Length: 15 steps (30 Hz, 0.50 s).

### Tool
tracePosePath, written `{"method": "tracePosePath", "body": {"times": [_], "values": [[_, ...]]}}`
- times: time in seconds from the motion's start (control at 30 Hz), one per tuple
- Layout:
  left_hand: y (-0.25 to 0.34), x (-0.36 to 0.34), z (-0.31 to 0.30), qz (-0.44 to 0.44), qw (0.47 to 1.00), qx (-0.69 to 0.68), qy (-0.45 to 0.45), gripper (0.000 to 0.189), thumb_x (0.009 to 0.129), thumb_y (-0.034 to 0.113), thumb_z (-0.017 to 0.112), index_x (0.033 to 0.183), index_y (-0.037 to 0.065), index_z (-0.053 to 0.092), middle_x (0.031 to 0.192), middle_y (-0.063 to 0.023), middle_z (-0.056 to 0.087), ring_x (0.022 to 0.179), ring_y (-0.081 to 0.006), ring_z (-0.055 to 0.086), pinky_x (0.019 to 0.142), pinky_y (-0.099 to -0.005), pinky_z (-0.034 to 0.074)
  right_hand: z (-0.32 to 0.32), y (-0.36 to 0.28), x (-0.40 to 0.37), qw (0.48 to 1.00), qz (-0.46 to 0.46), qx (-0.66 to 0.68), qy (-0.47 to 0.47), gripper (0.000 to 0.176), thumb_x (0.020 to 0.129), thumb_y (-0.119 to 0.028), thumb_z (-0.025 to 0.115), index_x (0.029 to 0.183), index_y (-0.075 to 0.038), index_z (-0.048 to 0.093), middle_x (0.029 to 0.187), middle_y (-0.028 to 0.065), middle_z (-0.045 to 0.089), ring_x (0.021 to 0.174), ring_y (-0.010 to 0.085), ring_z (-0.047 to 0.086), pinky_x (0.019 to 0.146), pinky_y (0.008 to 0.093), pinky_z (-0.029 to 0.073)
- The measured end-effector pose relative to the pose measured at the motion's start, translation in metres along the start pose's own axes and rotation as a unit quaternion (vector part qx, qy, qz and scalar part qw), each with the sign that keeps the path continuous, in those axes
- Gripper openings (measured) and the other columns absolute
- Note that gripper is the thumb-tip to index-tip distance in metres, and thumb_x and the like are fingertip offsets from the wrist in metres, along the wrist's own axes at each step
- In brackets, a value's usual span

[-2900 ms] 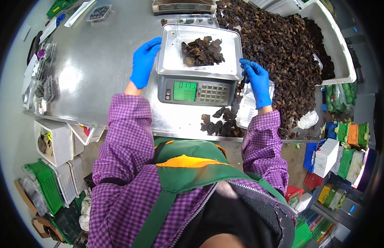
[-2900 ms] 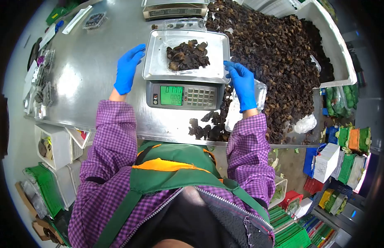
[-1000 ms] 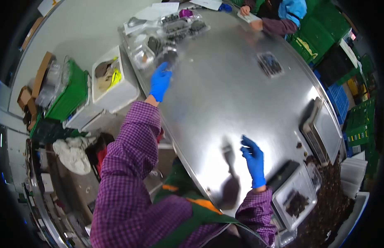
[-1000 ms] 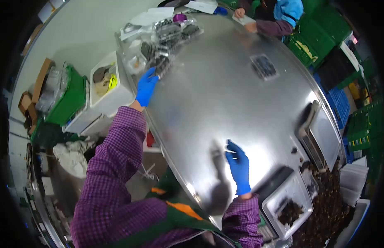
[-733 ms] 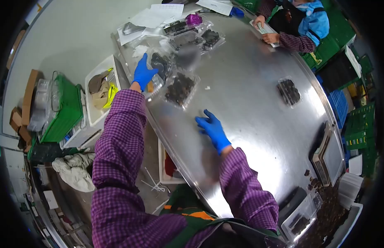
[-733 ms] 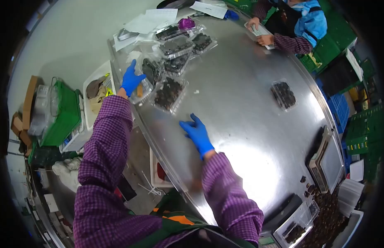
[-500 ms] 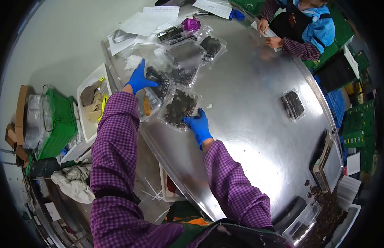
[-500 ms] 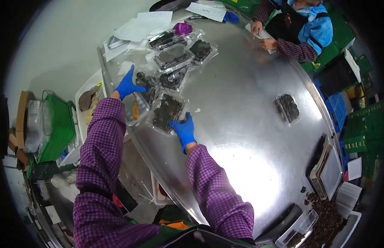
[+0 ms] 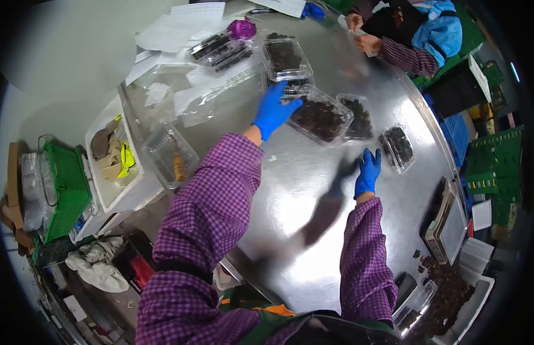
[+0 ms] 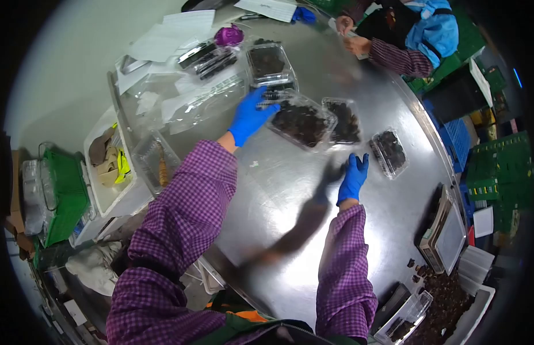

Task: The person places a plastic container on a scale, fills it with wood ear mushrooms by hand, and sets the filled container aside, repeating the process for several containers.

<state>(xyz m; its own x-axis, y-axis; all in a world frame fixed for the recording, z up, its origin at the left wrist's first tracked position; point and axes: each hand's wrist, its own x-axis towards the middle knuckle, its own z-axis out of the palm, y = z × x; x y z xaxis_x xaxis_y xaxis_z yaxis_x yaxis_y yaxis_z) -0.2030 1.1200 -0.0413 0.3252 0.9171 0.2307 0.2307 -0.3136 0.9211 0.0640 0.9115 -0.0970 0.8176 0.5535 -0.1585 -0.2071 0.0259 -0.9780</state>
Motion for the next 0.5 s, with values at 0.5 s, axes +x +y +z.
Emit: {"method": "tracePosePath", "body": {"times": [0.5], "values": [[-0.113,0.175,-0.11,0.005,0.946,0.324,-0.028,0.049,0.101,0.036,0.037,0.141,0.007,0.041,0.136,-0.0106,0.05,0.12,-0.0216,0.051,0.102,-0.0336,0.039,-0.155,-0.049,-0.259,0.966,0.21,-0.073,-0.132,0.028,0.092,-0.012,0.056,0.119,-0.008,0.063,0.103,0.008,0.068,0.093,0.0123,0.061,0.085,0.0264,0.049]]}}
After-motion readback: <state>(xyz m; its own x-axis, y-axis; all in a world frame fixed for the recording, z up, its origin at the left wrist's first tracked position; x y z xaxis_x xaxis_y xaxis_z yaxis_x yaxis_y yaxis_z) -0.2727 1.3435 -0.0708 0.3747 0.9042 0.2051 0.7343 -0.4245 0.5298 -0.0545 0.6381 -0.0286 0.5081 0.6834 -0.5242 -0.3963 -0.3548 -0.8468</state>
